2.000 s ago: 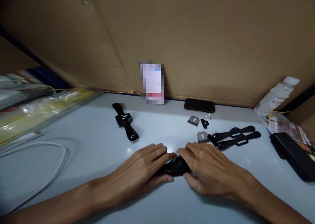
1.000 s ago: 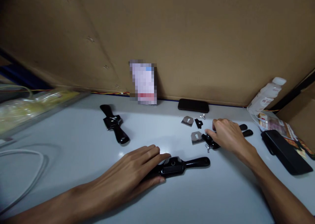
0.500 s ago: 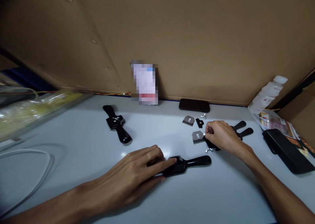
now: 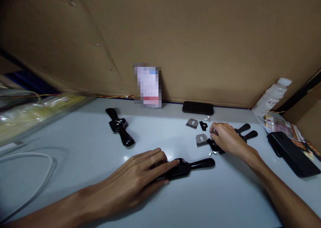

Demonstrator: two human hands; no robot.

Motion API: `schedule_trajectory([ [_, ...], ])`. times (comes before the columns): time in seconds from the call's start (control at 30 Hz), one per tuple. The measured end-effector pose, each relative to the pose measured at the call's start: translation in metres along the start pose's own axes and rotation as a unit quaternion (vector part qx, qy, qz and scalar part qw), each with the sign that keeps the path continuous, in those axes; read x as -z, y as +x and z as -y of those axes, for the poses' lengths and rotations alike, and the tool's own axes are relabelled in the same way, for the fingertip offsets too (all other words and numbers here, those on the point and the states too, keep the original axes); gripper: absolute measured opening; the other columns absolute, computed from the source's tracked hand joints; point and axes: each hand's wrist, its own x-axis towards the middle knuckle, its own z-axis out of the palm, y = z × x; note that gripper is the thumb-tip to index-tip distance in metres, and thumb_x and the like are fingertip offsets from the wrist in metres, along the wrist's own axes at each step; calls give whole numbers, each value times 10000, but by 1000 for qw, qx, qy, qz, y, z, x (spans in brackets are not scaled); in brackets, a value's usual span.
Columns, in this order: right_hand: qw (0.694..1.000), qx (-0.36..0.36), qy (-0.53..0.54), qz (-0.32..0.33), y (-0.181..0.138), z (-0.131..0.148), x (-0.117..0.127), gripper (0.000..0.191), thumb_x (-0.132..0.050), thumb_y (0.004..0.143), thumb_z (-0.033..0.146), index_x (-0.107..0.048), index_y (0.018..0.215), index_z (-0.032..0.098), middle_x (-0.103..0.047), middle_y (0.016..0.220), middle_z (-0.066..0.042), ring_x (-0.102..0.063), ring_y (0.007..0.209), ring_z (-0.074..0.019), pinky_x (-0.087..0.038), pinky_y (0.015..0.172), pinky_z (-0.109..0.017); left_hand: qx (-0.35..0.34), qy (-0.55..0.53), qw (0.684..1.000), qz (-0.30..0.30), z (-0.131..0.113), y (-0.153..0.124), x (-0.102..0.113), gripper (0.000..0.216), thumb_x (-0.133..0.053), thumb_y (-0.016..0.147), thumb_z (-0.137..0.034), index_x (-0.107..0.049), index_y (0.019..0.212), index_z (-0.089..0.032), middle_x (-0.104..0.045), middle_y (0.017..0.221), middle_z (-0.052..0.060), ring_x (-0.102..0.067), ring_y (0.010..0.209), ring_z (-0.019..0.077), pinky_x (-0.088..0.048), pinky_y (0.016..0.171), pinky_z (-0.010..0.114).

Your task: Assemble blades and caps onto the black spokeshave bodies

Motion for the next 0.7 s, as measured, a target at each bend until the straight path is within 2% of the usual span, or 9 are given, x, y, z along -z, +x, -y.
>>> schedule_trajectory([
  [0.17,999,-2,-33,31,-1,2,1,144,-535,840,111,-643,850,206,-682,740,-23,-600,676,-185,-355,634,-293,6,-8,1000,14,0,0,1,409,-547,981,-183,-530,1389,-192,-621,995,68,-575,819,221,-533,651,347],
  [0.27,999,-8,-34,-7,0,4,0,189,-546,832,108,-670,939,203,-694,734,-18,-615,683,-198,-357,624,-295,6,-7,1000,11,0,0,1,415,-546,982,-181,-524,1396,-190,-623,1009,71,-581,841,230,-544,678,365],
  [0.37,998,6,33,-54,-1,11,5,223,-535,889,141,-708,1014,208,-755,846,-37,-675,793,-218,-423,688,-307,4,-10,1000,3,-1,0,1,413,-548,983,-190,-529,1395,-190,-624,1003,67,-585,840,226,-547,682,358],
  [0.5,996,33,67,-53,-5,25,9,212,-536,868,114,-717,832,220,-768,850,-21,-693,798,-208,-454,717,-309,1,-15,1000,1,-1,1,2,421,-559,978,-189,-514,1397,-188,-631,996,59,-592,832,219,-548,686,349],
  [0.6,996,35,73,-48,-6,30,3,190,-551,840,119,-702,786,221,-758,803,-16,-685,760,-201,-462,716,-314,2,-16,1000,-7,-1,1,3,383,-569,977,-212,-531,1358,-187,-632,976,54,-599,830,218,-552,684,346],
  [0.7,986,17,149,-67,-4,30,-5,131,-564,811,155,-660,745,216,-721,740,-11,-648,692,-180,-453,664,-304,-9,-16,1000,-10,-1,2,6,279,-540,982,-208,-580,1256,-183,-630,962,60,-595,809,208,-543,653,327],
])
